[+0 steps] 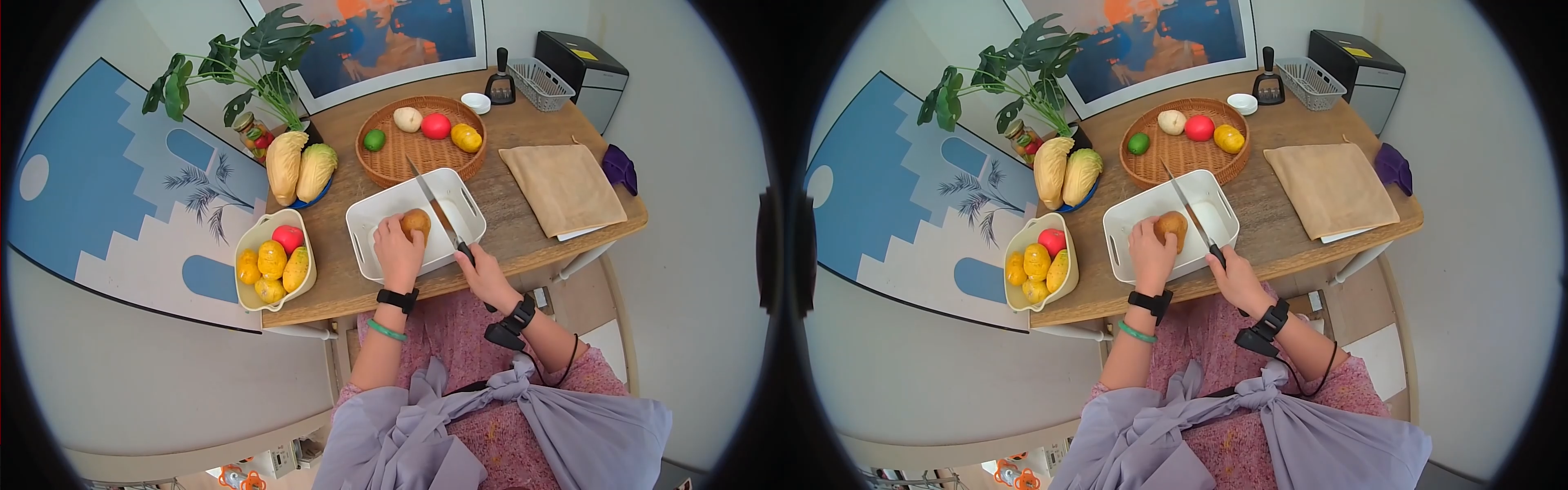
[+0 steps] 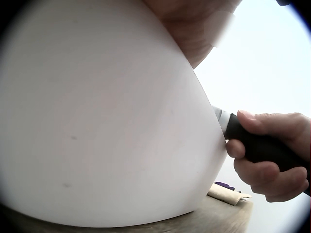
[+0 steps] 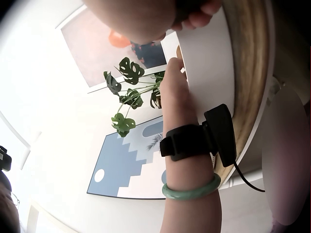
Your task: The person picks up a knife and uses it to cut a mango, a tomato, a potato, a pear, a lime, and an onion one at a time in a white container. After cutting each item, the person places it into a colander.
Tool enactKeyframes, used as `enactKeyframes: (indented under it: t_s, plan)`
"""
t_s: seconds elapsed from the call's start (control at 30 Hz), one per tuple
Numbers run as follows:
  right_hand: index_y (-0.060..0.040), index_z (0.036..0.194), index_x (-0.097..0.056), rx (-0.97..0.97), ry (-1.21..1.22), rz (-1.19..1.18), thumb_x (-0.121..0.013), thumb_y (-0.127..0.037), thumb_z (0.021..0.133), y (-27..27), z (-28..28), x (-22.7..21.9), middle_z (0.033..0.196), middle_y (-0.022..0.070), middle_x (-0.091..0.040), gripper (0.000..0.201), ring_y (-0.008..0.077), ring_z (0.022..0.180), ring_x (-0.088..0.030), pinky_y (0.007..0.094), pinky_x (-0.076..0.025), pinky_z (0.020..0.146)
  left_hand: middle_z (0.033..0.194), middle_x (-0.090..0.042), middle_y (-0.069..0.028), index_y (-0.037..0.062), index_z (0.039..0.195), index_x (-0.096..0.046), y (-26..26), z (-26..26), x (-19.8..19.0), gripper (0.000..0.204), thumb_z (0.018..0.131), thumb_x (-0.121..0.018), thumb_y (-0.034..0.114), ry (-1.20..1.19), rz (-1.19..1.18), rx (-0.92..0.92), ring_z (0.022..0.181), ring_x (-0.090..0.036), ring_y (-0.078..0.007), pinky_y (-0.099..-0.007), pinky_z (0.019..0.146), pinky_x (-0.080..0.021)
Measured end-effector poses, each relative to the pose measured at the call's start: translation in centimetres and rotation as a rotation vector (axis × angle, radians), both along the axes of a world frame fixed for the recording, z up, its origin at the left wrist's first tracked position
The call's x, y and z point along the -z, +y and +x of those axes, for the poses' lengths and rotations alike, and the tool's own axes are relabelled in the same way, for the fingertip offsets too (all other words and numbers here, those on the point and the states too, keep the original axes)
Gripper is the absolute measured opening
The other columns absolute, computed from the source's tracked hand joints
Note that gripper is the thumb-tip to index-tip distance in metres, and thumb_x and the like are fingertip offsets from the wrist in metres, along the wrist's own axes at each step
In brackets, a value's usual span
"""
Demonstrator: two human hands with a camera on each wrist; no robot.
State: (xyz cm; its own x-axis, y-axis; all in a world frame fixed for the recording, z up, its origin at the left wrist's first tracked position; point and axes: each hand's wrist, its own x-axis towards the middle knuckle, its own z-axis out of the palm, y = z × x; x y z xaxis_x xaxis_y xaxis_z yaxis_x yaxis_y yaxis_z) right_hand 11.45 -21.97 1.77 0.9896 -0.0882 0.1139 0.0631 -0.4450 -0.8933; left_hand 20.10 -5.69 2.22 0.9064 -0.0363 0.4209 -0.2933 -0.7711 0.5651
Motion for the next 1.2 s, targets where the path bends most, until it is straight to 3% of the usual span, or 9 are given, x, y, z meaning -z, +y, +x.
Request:
enactKeyframes:
  t_s: [0.1,0.2,0.3,0.37,0.57,0.77,0.9,0.97,1.2]
  plan:
    - [0.0041,0.09,-0.05,-0.008,-0.006,-0.014,-0.052,-0.032,0.098,0.0,-0.1,0.1,0.075,0.0284,-0.059,0.037,0.0464,0.075,-0.059,0.0474,-0.045,0.064,0.115,-0.056,-0.0194,0.0057,0.119,-0.056,0.1,-0.1,0.1,0.04,0.079,-0.06,0.009,-0.06,0.033,0.005,0.102,-0.054,-0.037,-0.0462,0.089,-0.044]
    - [0.0039,0.09,-0.05,-0.01,0.003,0.016,-0.052,-0.032,0.098,0.1,-0.2,-0.2,0.074,0.0276,-0.059,0.036,0.0456,0.074,-0.059,0.0462,-0.045,0.064,0.127,-0.051,-0.0184,0.0086,0.127,-0.053,0.2,0.0,-0.1,0.049,0.079,-0.061,0.009,0.099,0.033,0.064,0.112,-0.049,-0.0379,-0.0452,0.096,-0.041]
    - [0.0037,0.09,-0.05,-0.011,0.026,0.062,-0.052,-0.031,0.098,0.1,-0.3,0.1,0.073,0.0269,-0.058,0.036,0.0448,0.073,-0.059,0.0451,-0.045,0.063,0.13,-0.048,-0.0185,0.0118,0.13,-0.052,-0.2,-0.2,-0.1,0.052,0.079,-0.06,0.007,-0.07,0.137,0.045,0.115,-0.048,-0.0384,-0.0458,0.096,-0.041]
    - [0.0036,0.09,-0.05,-0.008,0.021,0.084,-0.052,-0.031,0.098,0.0,-0.2,0.3,0.073,0.0266,-0.058,0.036,0.0444,0.072,-0.059,0.0447,-0.045,0.063,0.133,-0.045,-0.0183,0.0139,0.132,-0.051,-0.1,0.1,0.1,0.055,0.078,-0.064,0.011,-0.128,0.239,0.16,0.118,-0.046,-0.0386,-0.0462,0.096,-0.042]
    - [0.0033,0.089,-0.049,0.002,0.018,0.071,-0.052,-0.031,0.098,-0.1,-0.3,-0.2,0.072,0.0267,-0.057,0.036,0.0444,0.071,-0.058,0.0452,-0.045,0.063,0.128,-0.047,-0.0173,0.0107,0.128,-0.048,-0.3,-0.3,-1.0,0.06,0.073,-0.073,0.014,0.098,0.027,0.091,0.115,-0.048,-0.0375,-0.0476,0.092,-0.044]
    - [0.0035,0.088,-0.049,-0.002,0.013,0.05,-0.052,-0.032,0.098,0.1,-0.4,-0.4,0.073,0.0278,-0.057,0.037,0.0457,0.073,-0.058,0.0462,-0.045,0.063,0.127,-0.048,-0.0173,0.0064,0.127,-0.046,-0.4,-0.2,-1.6,0.062,0.073,-0.074,0.013,0.221,0.048,0.031,0.114,-0.049,-0.0386,-0.0457,0.093,-0.045]
    - [0.0035,0.088,-0.048,0.002,0.019,0.051,-0.052,-0.031,0.098,0.1,0.1,0.1,0.073,0.0281,-0.057,0.036,0.0463,0.073,-0.058,0.0465,-0.045,0.063,0.128,-0.047,-0.0174,0.0091,0.131,-0.045,-0.2,0.2,-0.1,0.065,0.073,-0.073,0.013,0.011,0.123,0.026,0.115,-0.048,-0.0381,-0.046,0.093,-0.044]
    - [0.0035,0.088,-0.048,0.021,0.019,0.047,-0.052,-0.031,0.098,0.1,-0.1,0.1,0.073,0.0281,-0.057,0.036,0.0464,0.073,-0.058,0.0467,-0.044,0.063,0.13,-0.046,-0.0172,0.0128,0.134,-0.046,-0.3,0.2,-0.3,0.067,0.072,-0.073,0.012,-0.118,0.25,0.131,0.115,-0.048,-0.0384,-0.0464,0.093,-0.044]
    - [0.0033,0.089,-0.048,0.003,0.004,0.013,-0.052,-0.031,0.098,-0.2,-0.1,-0.1,0.074,0.0277,-0.058,0.036,0.0462,0.073,-0.058,0.0463,-0.045,0.063,0.13,-0.045,-0.0147,0.0123,0.126,-0.049,-0.3,0.3,-0.6,0.06,0.071,-0.073,0.011,0.088,0.121,0.102,0.117,-0.047,-0.0362,-0.0465,0.09,-0.044]
